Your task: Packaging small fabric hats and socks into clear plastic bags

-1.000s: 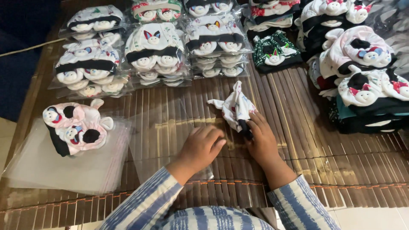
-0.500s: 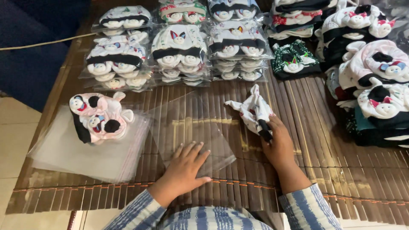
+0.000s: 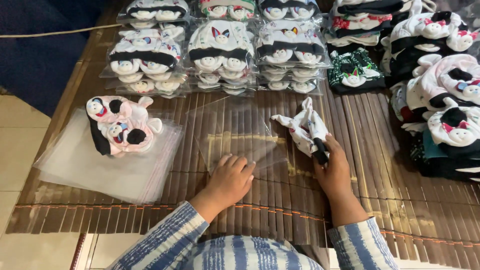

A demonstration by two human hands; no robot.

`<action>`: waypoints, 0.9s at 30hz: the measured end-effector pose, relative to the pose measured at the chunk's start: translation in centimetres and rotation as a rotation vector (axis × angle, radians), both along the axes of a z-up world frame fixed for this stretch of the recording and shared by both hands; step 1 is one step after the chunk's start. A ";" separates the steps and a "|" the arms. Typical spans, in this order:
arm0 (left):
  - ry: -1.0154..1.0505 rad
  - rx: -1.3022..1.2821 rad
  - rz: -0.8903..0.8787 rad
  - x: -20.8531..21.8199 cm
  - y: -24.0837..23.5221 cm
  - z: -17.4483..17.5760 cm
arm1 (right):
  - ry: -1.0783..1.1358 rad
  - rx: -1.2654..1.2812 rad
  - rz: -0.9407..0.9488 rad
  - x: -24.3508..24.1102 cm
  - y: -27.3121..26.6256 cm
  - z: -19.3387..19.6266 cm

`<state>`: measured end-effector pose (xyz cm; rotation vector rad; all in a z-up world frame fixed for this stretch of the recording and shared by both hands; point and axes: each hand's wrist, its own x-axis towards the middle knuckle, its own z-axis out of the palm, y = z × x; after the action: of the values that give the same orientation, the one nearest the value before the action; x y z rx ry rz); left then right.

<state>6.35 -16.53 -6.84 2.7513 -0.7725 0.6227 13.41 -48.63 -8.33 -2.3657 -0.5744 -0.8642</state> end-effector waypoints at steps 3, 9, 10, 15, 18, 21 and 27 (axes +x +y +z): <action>-0.092 -0.008 -0.001 -0.3 -0.4 0.3 | 0.011 0.026 0.032 -0.3 0.1 0.2; -0.146 0.094 -0.108 -1.2 -0.2 1.1 | 0.034 0.029 0.044 -0.4 -0.1 0.3; -0.146 0.095 -0.107 -1.4 -0.2 1.5 | 0.033 0.030 0.044 -0.3 -0.2 0.2; -0.132 0.130 -0.019 -1.9 -0.3 1.1 | 0.032 0.037 0.047 -0.1 -0.3 -0.2; -0.019 0.045 0.015 -1.9 0.0 0.9 | 0.029 0.030 0.038 -0.3 -0.1 0.2; -0.041 0.057 0.055 -1.6 0.1 -0.5 | 0.036 0.022 0.039 -0.5 0.0 0.6; -0.250 -0.078 0.032 -0.1 0.1 -2.6 | 0.019 0.018 0.028 0.0 -0.2 0.0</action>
<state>6.22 -16.45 -9.42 2.6514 -0.7373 0.9950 13.36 -48.85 -8.37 -2.3420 -0.5877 -0.8299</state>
